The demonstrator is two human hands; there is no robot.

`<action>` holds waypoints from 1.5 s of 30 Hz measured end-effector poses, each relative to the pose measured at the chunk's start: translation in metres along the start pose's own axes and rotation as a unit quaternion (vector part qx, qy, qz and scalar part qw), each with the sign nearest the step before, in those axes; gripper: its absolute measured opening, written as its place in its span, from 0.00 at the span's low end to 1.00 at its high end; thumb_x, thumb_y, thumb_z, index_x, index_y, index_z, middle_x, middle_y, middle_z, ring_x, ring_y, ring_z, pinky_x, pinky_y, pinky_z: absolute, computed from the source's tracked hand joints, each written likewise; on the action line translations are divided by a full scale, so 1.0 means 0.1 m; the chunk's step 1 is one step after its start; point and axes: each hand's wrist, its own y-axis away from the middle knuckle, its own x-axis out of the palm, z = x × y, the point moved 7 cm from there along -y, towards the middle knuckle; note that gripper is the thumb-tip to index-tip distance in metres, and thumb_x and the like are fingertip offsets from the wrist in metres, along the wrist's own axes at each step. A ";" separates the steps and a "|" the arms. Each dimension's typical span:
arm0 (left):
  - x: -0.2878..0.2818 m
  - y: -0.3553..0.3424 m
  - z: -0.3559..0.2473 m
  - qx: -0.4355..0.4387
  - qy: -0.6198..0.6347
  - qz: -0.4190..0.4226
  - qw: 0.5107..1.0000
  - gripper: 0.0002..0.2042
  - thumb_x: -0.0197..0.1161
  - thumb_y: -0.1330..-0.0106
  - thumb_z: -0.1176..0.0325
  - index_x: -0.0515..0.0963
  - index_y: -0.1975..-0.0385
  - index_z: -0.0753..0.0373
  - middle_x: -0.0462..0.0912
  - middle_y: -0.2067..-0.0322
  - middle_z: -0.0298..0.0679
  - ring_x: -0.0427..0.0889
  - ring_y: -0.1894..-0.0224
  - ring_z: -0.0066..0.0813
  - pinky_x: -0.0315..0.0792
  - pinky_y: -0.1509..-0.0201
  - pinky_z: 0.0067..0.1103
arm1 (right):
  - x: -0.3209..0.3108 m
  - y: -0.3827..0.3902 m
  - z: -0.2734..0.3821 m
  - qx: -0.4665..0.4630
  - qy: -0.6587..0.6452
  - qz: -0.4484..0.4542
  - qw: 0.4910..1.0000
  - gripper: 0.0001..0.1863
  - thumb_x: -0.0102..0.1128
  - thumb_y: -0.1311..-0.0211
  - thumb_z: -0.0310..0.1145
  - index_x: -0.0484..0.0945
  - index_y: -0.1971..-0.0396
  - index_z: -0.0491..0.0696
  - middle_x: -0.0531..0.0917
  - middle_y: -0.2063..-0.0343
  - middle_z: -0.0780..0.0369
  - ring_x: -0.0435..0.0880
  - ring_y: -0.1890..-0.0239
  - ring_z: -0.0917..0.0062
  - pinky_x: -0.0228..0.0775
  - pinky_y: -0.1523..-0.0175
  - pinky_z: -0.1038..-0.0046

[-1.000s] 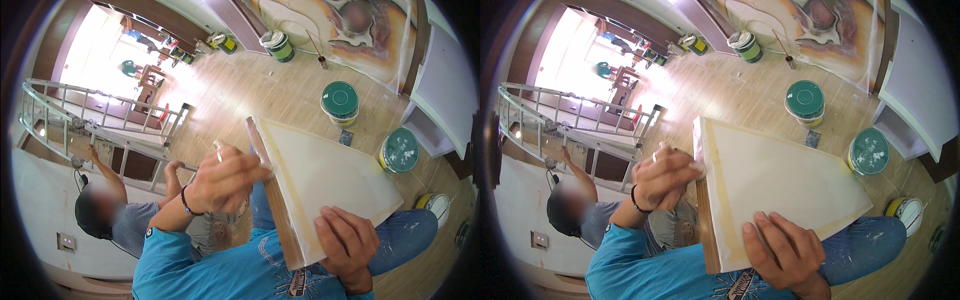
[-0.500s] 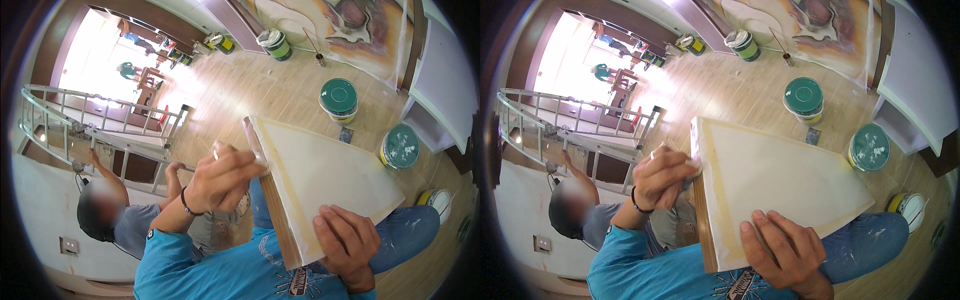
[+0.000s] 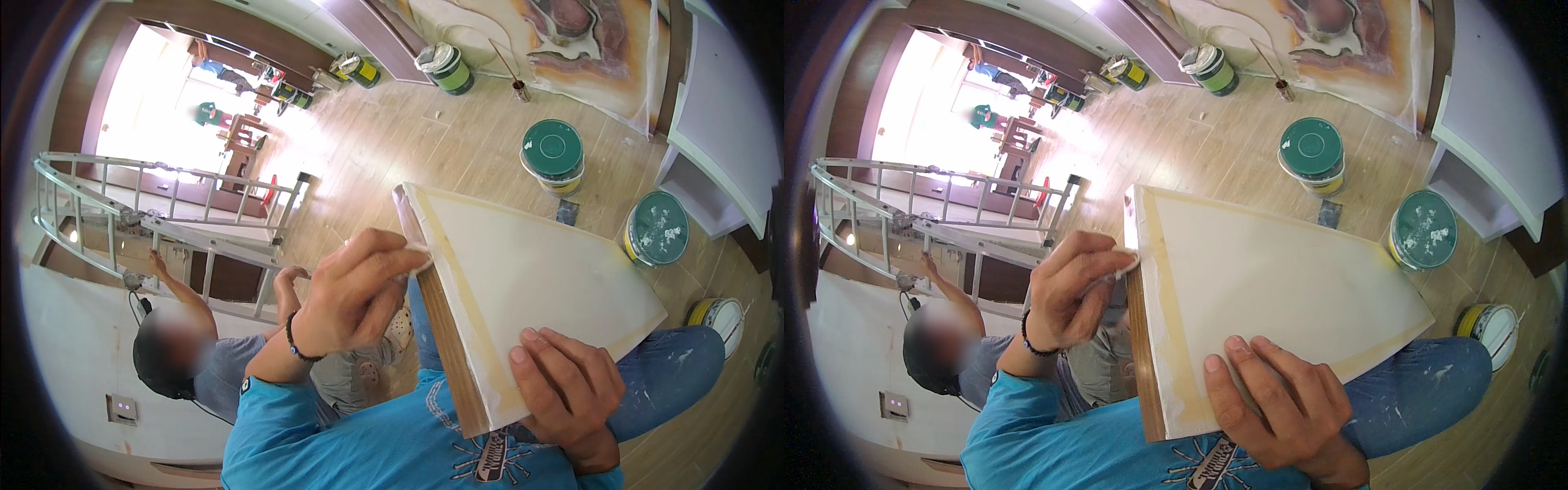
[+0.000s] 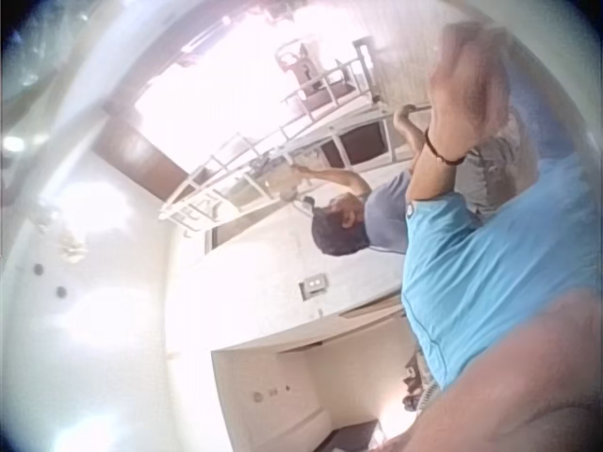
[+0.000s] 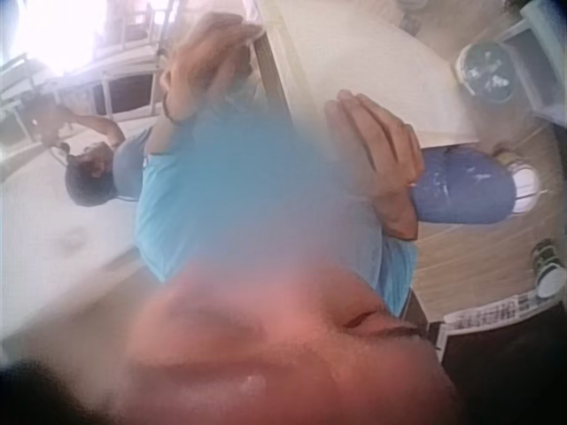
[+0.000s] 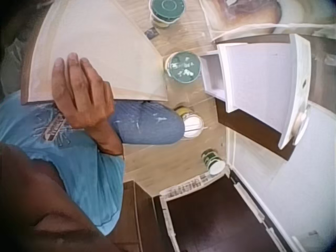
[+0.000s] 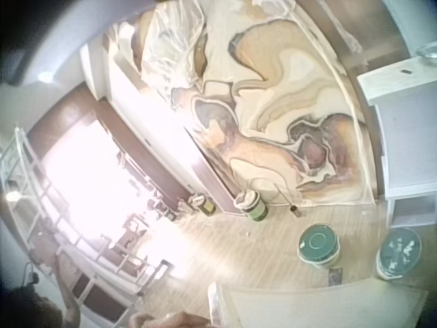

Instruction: The person sits on the floor and wipes the edges and surfaces of a small wooden board with a white cloth. The person repeatedly rubs the cloth along the edges and face of the board, turning it over to clean different sides.

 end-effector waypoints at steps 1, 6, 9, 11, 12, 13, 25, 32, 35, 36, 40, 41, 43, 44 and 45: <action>-0.02 0.00 -0.07 0.018 0.010 0.015 1.000 0.20 0.62 0.42 0.84 0.87 0.48 0.67 0.83 0.55 0.49 0.87 0.61 0.43 0.80 0.59 0.30 | -0.01 0.00 0.00 0.000 0.000 -0.001 1.000 0.12 0.68 0.26 0.36 0.87 0.46 0.59 0.92 0.51 0.65 0.92 0.52 0.74 0.78 0.64 0.78; -0.02 0.02 -0.13 0.006 -0.015 0.017 1.000 0.21 0.61 0.43 0.84 0.87 0.49 0.67 0.84 0.55 0.50 0.88 0.60 0.42 0.80 0.58 0.30 | -0.01 0.00 0.00 -0.004 0.003 -0.006 1.000 0.12 0.68 0.27 0.36 0.87 0.47 0.58 0.92 0.51 0.66 0.92 0.52 0.75 0.77 0.65 0.78; -0.01 0.01 -0.19 0.028 -0.021 0.019 0.999 0.22 0.59 0.46 0.84 0.89 0.50 0.66 0.85 0.57 0.51 0.88 0.62 0.41 0.79 0.61 0.29 | -0.01 0.00 0.02 0.000 0.006 0.003 1.000 0.12 0.69 0.28 0.35 0.88 0.47 0.59 0.92 0.50 0.66 0.92 0.52 0.75 0.77 0.65 0.78; -0.04 0.03 -0.30 0.058 0.009 0.029 0.998 0.22 0.60 0.44 0.84 0.88 0.50 0.65 0.85 0.56 0.51 0.88 0.61 0.43 0.80 0.60 0.30 | -0.02 -0.01 0.00 -0.004 0.007 -0.004 1.000 0.12 0.69 0.29 0.34 0.88 0.48 0.58 0.92 0.50 0.65 0.92 0.52 0.74 0.77 0.65 0.78; -0.04 0.06 -0.31 0.057 0.010 0.031 0.998 0.22 0.60 0.44 0.83 0.88 0.49 0.64 0.85 0.56 0.51 0.88 0.61 0.44 0.80 0.58 0.31 | -0.02 -0.01 0.00 -0.008 0.007 -0.007 1.000 0.12 0.68 0.29 0.34 0.88 0.48 0.58 0.92 0.50 0.65 0.92 0.53 0.74 0.77 0.65 0.78; 0.00 0.08 -0.14 0.028 -0.017 0.023 0.999 0.22 0.60 0.43 0.83 0.88 0.49 0.63 0.85 0.55 0.51 0.88 0.60 0.45 0.80 0.57 0.32 | -0.01 0.00 0.00 -0.007 0.007 -0.007 1.000 0.12 0.68 0.29 0.33 0.88 0.48 0.58 0.92 0.50 0.65 0.92 0.53 0.74 0.77 0.65 0.78; 0.10 0.11 0.76 -0.021 -0.038 -0.041 0.998 0.21 0.62 0.38 0.82 0.85 0.44 0.64 0.83 0.54 0.49 0.86 0.57 0.49 0.81 0.53 0.36 | 0.04 0.09 0.01 -0.016 -0.012 -0.002 1.000 0.18 0.61 0.23 0.48 0.86 0.46 0.52 0.92 0.53 0.61 0.93 0.54 0.65 0.85 0.57 0.65; 0.06 0.31 0.81 -0.060 -0.092 -0.188 0.976 0.22 0.63 0.38 0.81 0.83 0.42 0.63 0.82 0.51 0.48 0.86 0.56 0.50 0.82 0.52 0.37 | 0.05 0.08 0.02 -0.004 -0.012 -0.037 0.999 0.18 0.69 0.29 0.42 0.86 0.48 0.45 0.92 0.60 0.52 0.94 0.59 0.56 0.87 0.54 0.59; 0.17 0.39 0.50 0.063 -0.003 -0.144 0.988 0.22 0.64 0.38 0.81 0.83 0.42 0.62 0.81 0.49 0.48 0.86 0.53 0.49 0.82 0.50 0.37 | 0.07 0.14 0.01 0.002 -0.008 -0.068 0.998 0.16 0.69 0.30 0.39 0.86 0.50 0.44 0.92 0.61 0.51 0.94 0.59 0.54 0.87 0.55 0.59; 0.21 0.41 0.57 0.056 -0.040 -0.158 0.985 0.22 0.64 0.39 0.81 0.83 0.42 0.62 0.81 0.49 0.48 0.86 0.52 0.49 0.82 0.50 0.37 | 0.08 0.14 0.01 0.001 -0.010 -0.075 0.997 0.16 0.69 0.31 0.38 0.87 0.51 0.43 0.92 0.61 0.51 0.94 0.60 0.54 0.87 0.56 0.59; 0.29 0.34 1.23 -0.109 -0.053 -0.149 0.981 0.23 0.62 0.37 0.83 0.84 0.42 0.63 0.82 0.48 0.49 0.85 0.49 0.46 0.81 0.49 0.37 | 0.05 0.14 0.06 -0.036 -0.003 -0.064 0.997 0.16 0.69 0.31 0.36 0.86 0.50 0.42 0.92 0.61 0.50 0.94 0.61 0.54 0.87 0.57 0.60; 0.27 0.37 1.30 -0.107 -0.058 -0.173 0.977 0.22 0.61 0.36 0.84 0.84 0.42 0.63 0.82 0.49 0.49 0.85 0.51 0.46 0.81 0.50 0.37 | 0.05 0.16 0.06 -0.044 -0.019 -0.048 0.998 0.17 0.69 0.31 0.36 0.86 0.49 0.42 0.92 0.62 0.50 0.94 0.62 0.55 0.87 0.57 0.60; 0.20 0.39 1.31 -0.098 -0.050 -0.241 0.964 0.21 0.61 0.35 0.85 0.85 0.43 0.64 0.83 0.50 0.49 0.86 0.54 0.45 0.80 0.52 0.36 | 0.07 0.17 0.05 -0.056 -0.022 -0.039 0.997 0.17 0.69 0.31 0.36 0.85 0.48 0.42 0.92 0.62 0.50 0.94 0.62 0.56 0.87 0.57 0.60; 0.21 0.42 1.18 -0.093 -0.030 -0.278 0.955 0.21 0.60 0.35 0.85 0.85 0.43 0.64 0.83 0.51 0.49 0.86 0.56 0.44 0.80 0.53 0.35 | 0.07 0.20 0.05 -0.052 -0.008 -0.039 0.998 0.17 0.69 0.31 0.36 0.84 0.48 0.42 0.92 0.62 0.51 0.94 0.62 0.56 0.87 0.57 0.60; 0.20 0.47 1.07 -0.091 -0.010 -0.315 0.945 0.20 0.60 0.34 0.86 0.85 0.44 0.65 0.83 0.52 0.48 0.86 0.58 0.43 0.80 0.55 0.35 | 0.05 0.23 0.07 -0.048 0.005 -0.037 0.998 0.17 0.69 0.31 0.36 0.84 0.48 0.42 0.92 0.62 0.51 0.94 0.62 0.56 0.87 0.57 0.59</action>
